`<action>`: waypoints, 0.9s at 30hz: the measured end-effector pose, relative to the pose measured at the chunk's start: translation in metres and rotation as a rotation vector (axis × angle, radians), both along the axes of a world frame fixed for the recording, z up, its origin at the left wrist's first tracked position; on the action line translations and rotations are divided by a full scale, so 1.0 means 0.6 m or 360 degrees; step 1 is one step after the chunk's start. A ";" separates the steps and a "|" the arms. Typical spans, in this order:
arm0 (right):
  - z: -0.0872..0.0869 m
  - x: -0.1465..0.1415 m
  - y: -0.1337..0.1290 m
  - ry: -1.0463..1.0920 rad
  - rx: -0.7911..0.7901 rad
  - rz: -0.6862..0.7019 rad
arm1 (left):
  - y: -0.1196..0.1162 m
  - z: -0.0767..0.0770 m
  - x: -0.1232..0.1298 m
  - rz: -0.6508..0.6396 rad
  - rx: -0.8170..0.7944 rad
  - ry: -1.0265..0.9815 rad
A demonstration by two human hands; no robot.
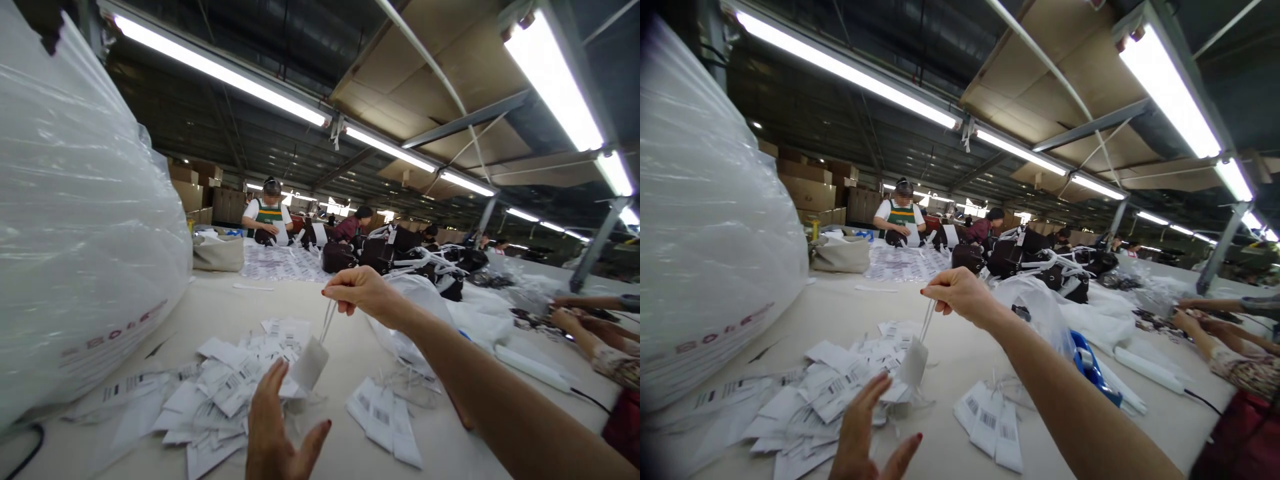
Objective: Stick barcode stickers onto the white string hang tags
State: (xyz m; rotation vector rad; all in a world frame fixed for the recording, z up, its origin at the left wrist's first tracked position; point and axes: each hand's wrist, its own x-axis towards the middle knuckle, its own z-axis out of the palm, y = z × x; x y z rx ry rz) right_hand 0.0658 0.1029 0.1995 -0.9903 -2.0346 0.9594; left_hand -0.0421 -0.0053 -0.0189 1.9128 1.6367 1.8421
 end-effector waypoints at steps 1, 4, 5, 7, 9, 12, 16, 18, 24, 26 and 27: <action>0.000 0.001 -0.011 -0.0007 -0.0005 0.0034 | 0.008 0.006 -0.006 0.0047 -0.0013 -0.0084; -0.004 0.003 -0.041 -0.0028 -0.0025 0.0120 | 0.018 0.015 -0.004 -0.0038 -0.0165 -0.0237; -0.007 0.004 -0.049 -0.0037 -0.0029 0.0146 | 0.016 0.015 0.001 -0.0101 -0.0213 -0.0262; -0.014 0.006 -0.062 -0.0062 -0.0012 0.0221 | 0.009 0.014 0.010 -0.0221 -0.0275 -0.0336; -0.020 0.009 -0.071 -0.0087 0.0013 0.0312 | 0.002 0.014 0.016 -0.0370 -0.0353 -0.0488; -0.025 0.019 -0.076 -0.0067 -0.0016 0.0370 | -0.005 0.016 0.013 -0.0675 -0.0519 -0.0695; -0.028 0.041 -0.069 0.0013 -0.0098 0.0280 | -0.008 0.020 0.003 -0.0886 -0.0654 -0.0607; -0.032 0.058 -0.061 0.0053 -0.0145 0.0200 | -0.008 0.022 0.001 -0.0920 -0.0703 -0.0561; -0.068 0.119 -0.018 0.0182 -0.0248 -0.0029 | -0.005 0.015 0.005 -0.0916 -0.0613 -0.0445; -0.086 0.138 -0.003 0.0191 -0.0290 -0.0107 | -0.001 0.001 0.005 -0.0819 -0.0567 -0.0447; -0.096 0.146 0.003 0.0181 -0.0311 -0.0145 | 0.001 -0.008 0.005 -0.0751 -0.0529 -0.0426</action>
